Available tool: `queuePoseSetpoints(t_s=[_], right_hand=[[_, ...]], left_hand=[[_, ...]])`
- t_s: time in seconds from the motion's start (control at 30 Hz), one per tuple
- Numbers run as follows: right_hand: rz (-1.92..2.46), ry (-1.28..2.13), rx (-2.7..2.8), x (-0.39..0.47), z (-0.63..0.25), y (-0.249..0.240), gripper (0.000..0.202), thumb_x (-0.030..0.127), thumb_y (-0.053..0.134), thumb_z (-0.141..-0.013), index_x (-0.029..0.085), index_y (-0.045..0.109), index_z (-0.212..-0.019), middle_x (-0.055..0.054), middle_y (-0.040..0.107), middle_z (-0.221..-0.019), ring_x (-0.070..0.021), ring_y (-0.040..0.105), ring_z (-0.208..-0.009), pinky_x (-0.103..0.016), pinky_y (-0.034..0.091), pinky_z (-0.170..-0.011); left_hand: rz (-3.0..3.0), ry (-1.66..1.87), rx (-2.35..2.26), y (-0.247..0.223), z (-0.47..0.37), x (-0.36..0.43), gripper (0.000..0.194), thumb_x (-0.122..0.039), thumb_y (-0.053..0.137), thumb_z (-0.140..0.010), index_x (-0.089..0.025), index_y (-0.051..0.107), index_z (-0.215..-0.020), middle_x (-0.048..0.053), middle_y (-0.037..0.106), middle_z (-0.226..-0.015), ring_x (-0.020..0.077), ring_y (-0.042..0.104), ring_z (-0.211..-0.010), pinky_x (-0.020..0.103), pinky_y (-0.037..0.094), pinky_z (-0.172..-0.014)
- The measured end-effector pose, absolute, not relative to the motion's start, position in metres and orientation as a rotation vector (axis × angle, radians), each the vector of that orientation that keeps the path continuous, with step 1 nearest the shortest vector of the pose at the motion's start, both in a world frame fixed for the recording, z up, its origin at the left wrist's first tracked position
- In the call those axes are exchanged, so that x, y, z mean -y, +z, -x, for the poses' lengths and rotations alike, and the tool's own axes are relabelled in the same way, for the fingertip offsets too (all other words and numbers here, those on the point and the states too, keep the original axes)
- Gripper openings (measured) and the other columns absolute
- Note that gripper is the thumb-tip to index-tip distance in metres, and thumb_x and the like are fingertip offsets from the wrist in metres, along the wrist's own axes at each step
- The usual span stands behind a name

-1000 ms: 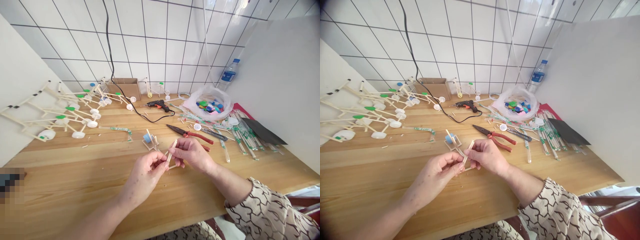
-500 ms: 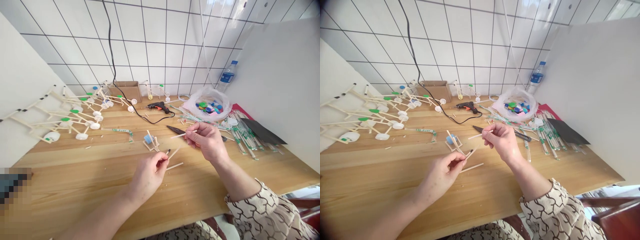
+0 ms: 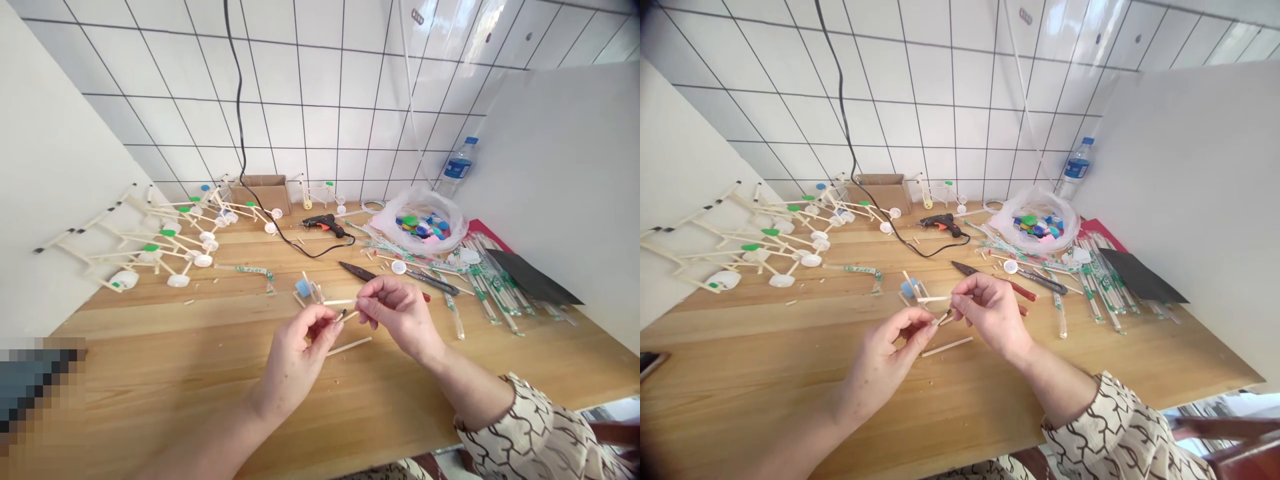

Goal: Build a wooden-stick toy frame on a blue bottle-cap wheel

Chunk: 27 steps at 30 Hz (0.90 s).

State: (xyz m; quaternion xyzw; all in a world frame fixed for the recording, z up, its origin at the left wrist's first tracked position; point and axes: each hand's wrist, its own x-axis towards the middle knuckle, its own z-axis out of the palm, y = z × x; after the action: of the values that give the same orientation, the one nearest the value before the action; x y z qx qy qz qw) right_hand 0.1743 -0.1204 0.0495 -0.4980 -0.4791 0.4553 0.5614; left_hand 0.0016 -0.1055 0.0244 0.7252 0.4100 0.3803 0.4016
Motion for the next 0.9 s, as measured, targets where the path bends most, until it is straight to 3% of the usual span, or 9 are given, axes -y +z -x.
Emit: queuePoseSetpoints(t_s=[0.2, 0.4, 0.67, 0.9], right_hand=[[1.173, 1.023, 1.382, 0.13, -0.163, 0.046, 0.015, 0.03, 0.064, -0.077, 0.015, 0.06, -0.076, -0.001, 0.061, -0.06, -0.0093, 0.057, -0.05, -0.02, 0.044, -0.047], [1.223, 0.863, 1.617, 0.13, -0.163, 0.045, 0.012, 0.023, 0.056, -0.08, 0.013, 0.063, -0.081, -0.002, 0.063, -0.063, -0.0089, 0.053, -0.052, -0.019, 0.043, -0.049], [1.33, 0.899, 1.705, 0.13, -0.164, 0.044, 0.018, 0.029, 0.054, -0.082, 0.014, 0.061, -0.074, 0.001, 0.053, -0.057, -0.0082, 0.042, -0.051, -0.02, 0.034, -0.046], [1.366, 0.932, 1.691, 0.129, -0.167, 0.046, 0.024, 0.037, 0.054, -0.082, 0.016, 0.06, -0.072, 0.002, 0.049, -0.055, -0.009, 0.041, -0.05, -0.02, 0.032, -0.045]], left_hand=[[-1.486, 0.981, -0.982, 0.046, 0.005, 0.102, 0.019, -0.034, 0.058, -0.081, -0.016, 0.061, -0.076, -0.001, 0.062, -0.063, 0.0085, 0.05, -0.054, 0.018, 0.042, -0.053], [-1.429, 1.031, -0.948, 0.046, 0.009, 0.098, 0.018, -0.034, 0.06, -0.08, -0.017, 0.061, -0.075, -0.001, 0.061, -0.066, 0.0085, 0.05, -0.058, 0.018, 0.043, -0.058], [-1.419, 1.04, -0.974, 0.051, 0.012, 0.094, 0.018, -0.034, 0.062, -0.078, -0.017, 0.061, -0.075, 0.0, 0.06, -0.065, 0.0096, 0.048, -0.055, 0.021, 0.042, -0.056], [-1.413, 1.026, -0.968, 0.048, 0.016, 0.088, 0.019, -0.035, 0.061, -0.079, -0.016, 0.061, -0.078, 0.0, 0.062, -0.066, 0.0091, 0.047, -0.055, 0.021, 0.041, -0.054]])
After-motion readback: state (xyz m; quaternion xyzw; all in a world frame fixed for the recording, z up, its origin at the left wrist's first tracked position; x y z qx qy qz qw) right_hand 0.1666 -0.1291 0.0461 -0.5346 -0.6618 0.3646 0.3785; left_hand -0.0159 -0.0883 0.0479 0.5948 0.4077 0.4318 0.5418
